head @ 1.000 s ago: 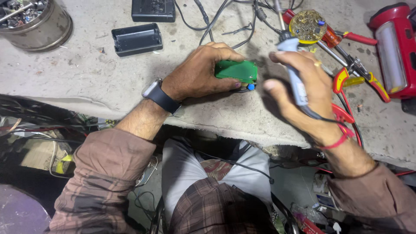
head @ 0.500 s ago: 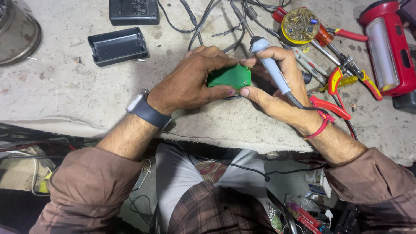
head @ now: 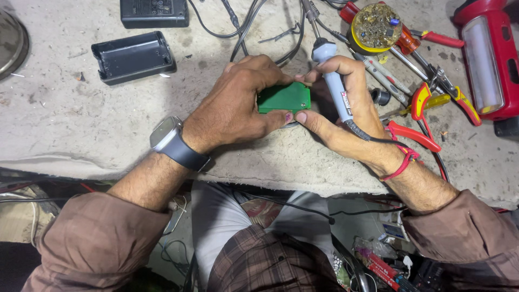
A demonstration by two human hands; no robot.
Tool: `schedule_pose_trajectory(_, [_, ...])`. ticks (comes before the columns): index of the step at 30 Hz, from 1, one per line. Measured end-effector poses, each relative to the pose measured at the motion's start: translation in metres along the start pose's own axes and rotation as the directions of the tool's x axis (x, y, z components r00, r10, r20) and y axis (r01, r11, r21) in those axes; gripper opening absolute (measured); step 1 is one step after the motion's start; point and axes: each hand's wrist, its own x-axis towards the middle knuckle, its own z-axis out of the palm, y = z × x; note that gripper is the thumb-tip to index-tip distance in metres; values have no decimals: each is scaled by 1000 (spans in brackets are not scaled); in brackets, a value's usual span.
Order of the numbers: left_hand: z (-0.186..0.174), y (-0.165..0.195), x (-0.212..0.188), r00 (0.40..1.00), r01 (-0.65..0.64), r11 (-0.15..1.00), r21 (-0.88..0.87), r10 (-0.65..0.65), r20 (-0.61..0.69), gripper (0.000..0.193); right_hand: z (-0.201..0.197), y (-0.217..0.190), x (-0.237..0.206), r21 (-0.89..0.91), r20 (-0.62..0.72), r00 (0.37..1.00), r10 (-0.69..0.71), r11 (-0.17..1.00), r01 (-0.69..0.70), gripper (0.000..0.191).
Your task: The person disassembles a small electronic device, removes a circuit board, and uses a soldering iron to work on the board. They then reassemble the device by inserting batteries and closing the casing, securing it with a screwdriver.
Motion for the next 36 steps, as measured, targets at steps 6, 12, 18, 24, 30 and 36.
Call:
schedule_pose_trajectory(6, [0, 4, 0, 999, -16, 998, 64, 18, -31, 47, 1, -15, -2, -404, -172, 964, -202, 907, 118, 77])
schedule_pose_trajectory(12, [-2, 5, 0, 999, 38, 998, 46, -38, -1, 47, 2, -14, -3, -341, -107, 960, -257, 917, 207, 62])
schedule_pose_trajectory(18, [-1, 3, 0, 1000, -6, 995, 98, 8, -22, 47, 3, -6, -2, -506, -8, 911, -412, 787, 352, 59])
schedule_pose_trajectory(24, [-1, 4, 0, 1000, 17, 993, 118, -17, -1, 49, 6, -17, -7, -688, 45, 889, -456, 631, 358, 50])
schedule_pose_trajectory(30, [0, 5, -3, 999, 28, 994, 109, -26, -26, 47, -11, -14, -21, -276, -262, 895, -362, 916, 289, 54])
schedule_pose_trajectory(36, [2, -3, -1, 1000, -10, 994, 110, 12, -17, 45, -47, -28, -67, 54, -607, 774, -178, 963, 264, 38])
